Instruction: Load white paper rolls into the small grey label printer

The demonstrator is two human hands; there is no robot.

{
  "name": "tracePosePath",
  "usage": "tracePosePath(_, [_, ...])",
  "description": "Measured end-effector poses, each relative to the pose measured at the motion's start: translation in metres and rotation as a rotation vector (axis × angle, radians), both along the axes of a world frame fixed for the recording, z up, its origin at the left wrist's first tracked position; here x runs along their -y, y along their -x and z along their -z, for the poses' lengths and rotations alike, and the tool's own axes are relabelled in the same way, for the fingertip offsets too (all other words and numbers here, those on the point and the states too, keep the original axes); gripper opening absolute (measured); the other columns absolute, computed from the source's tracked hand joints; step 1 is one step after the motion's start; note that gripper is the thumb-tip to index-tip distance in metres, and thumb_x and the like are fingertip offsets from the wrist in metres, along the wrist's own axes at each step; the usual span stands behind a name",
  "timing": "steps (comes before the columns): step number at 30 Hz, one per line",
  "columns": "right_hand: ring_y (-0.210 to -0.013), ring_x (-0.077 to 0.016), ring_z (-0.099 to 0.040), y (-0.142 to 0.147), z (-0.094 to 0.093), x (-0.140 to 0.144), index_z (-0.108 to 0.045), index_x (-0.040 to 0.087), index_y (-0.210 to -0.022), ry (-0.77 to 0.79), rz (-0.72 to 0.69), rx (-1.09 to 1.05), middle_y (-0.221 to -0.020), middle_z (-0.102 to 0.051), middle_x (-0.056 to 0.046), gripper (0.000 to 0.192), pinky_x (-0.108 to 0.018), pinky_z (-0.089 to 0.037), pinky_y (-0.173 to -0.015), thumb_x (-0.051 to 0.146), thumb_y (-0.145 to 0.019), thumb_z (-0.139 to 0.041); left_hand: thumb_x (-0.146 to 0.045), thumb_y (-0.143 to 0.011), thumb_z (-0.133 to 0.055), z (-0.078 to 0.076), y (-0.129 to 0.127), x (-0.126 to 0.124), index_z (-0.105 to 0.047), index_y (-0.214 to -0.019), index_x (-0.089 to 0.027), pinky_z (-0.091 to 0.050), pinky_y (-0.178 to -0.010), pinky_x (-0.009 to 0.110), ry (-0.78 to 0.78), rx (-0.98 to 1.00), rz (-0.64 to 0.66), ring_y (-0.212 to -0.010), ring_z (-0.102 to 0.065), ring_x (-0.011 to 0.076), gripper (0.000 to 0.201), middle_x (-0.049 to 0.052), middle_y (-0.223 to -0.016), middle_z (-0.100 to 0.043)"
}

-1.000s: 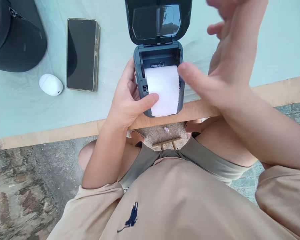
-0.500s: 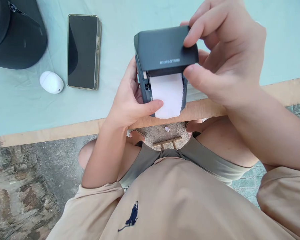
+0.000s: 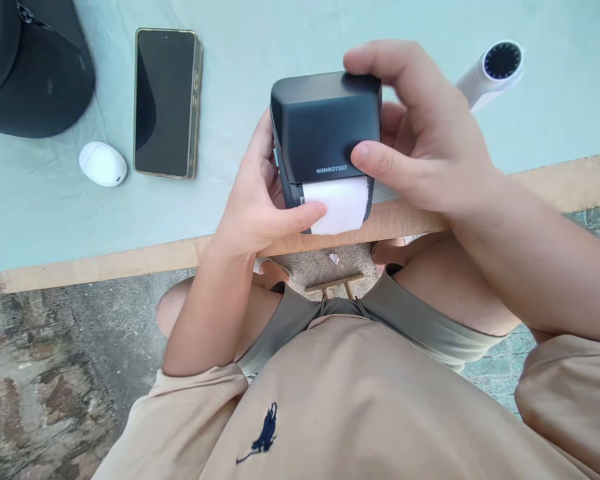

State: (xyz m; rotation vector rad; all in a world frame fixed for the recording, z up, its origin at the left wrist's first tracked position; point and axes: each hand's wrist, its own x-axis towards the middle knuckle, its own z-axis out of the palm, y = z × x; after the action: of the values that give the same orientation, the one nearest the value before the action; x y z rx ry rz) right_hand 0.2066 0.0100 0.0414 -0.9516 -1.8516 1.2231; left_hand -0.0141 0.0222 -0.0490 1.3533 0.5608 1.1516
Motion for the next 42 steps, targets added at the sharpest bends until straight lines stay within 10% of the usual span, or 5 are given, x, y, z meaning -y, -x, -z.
tracePosePath(6, [-0.13,-0.0095,-0.051,0.001,0.001,-0.004,-0.044,0.018,-0.14,-0.031,-0.052,-0.009,-0.148,-0.045,-0.006,0.054,-0.014,-0.055,-0.08,0.034,-0.093,-0.065,-0.067,-0.076,-0.077,-0.004,-0.001,0.007,-0.059,-0.128,-0.039,-0.062,-0.089,0.051,0.095,0.04,-0.038,-0.119,-0.066,0.0347,0.061,0.005,-0.128,-0.065])
tracePosePath(15, [-0.129,-0.0097,-0.053,0.002,-0.003,0.0,-0.046,0.018,-0.139,-0.066,-0.05,0.033,-0.147,-0.047,-0.005,0.054,-0.014,-0.056,-0.084,0.032,-0.091,-0.067,-0.052,-0.085,-0.076,-0.038,-0.001,0.023,-0.065,-0.122,-0.038,-0.056,-0.1,0.053,0.179,-0.068,-0.061,-0.12,-0.063,0.0333,0.041,0.005,-0.124,-0.067])
tracePosePath(23, [-0.133,-0.0099,-0.05,0.004,0.005,0.0,-0.043,0.013,-0.141,-0.097,-0.024,-0.008,-0.148,-0.046,-0.008,0.058,-0.013,-0.055,-0.08,0.033,-0.092,-0.067,-0.075,-0.073,-0.07,-0.022,-0.01,0.011,-0.059,-0.126,-0.036,-0.055,-0.103,0.05,0.097,0.048,-0.093,-0.135,-0.056,0.0361,0.067,0.004,-0.131,-0.065])
tracePosePath(31, [-0.149,-0.0139,-0.041,0.011,-0.001,0.009,-0.046,0.026,-0.144,-0.028,0.01,-0.101,-0.155,-0.042,0.001,0.059,-0.015,-0.059,-0.092,0.039,-0.091,-0.069,-0.058,-0.097,-0.049,-0.063,-0.013,0.029,-0.049,-0.137,-0.046,-0.036,-0.126,0.056,0.275,0.183,-0.117,-0.151,-0.044,0.0307,0.042,-0.007,-0.146,-0.059])
tracePosePath(42, [-0.143,-0.0126,-0.048,0.017,0.005,0.005,-0.048,0.027,-0.141,-0.104,0.049,-0.058,-0.151,-0.048,0.0,0.049,-0.027,-0.044,-0.124,0.039,-0.095,-0.06,-0.055,-0.102,-0.031,-0.067,-0.025,0.035,-0.069,-0.121,-0.037,-0.044,-0.117,0.053,0.392,0.162,-0.165,-0.147,-0.046,0.0343,0.046,-0.002,-0.135,-0.07])
